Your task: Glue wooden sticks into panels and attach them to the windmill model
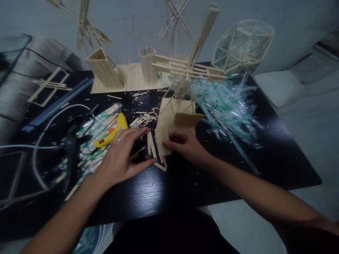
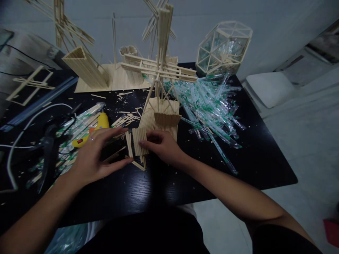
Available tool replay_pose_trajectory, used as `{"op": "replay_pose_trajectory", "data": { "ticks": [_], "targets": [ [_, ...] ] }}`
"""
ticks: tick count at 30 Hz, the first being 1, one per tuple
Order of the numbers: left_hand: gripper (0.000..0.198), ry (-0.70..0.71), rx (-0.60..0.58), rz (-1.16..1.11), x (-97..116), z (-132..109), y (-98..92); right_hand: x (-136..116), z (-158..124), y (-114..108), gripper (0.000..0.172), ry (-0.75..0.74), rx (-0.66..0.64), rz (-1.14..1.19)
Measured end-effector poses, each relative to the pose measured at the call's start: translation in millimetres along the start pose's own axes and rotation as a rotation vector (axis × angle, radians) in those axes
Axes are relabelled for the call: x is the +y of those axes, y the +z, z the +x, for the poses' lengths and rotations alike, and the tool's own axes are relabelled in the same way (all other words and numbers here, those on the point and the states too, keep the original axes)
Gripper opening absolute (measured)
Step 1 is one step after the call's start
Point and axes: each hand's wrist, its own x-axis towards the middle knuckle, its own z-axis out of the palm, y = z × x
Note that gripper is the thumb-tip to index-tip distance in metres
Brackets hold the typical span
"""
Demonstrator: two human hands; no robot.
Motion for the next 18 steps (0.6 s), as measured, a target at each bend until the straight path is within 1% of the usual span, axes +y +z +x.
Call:
{"op": "replay_pose_trajectory", "data": {
  "ticks": [9,18],
  "targets": [
    [0.082,0.012,-0.017,0.006,-1.7,-0.9,1.6,-2.0,-1.5,2.3,0.024,-0.006,-0.017,-0.014],
    [0.080,0.029,-0.014,0.003,-1.1,0.6,1.5,1.6,-0.9,1.8,0.030,0.008,-0.022,-0.023]
  ]
}}
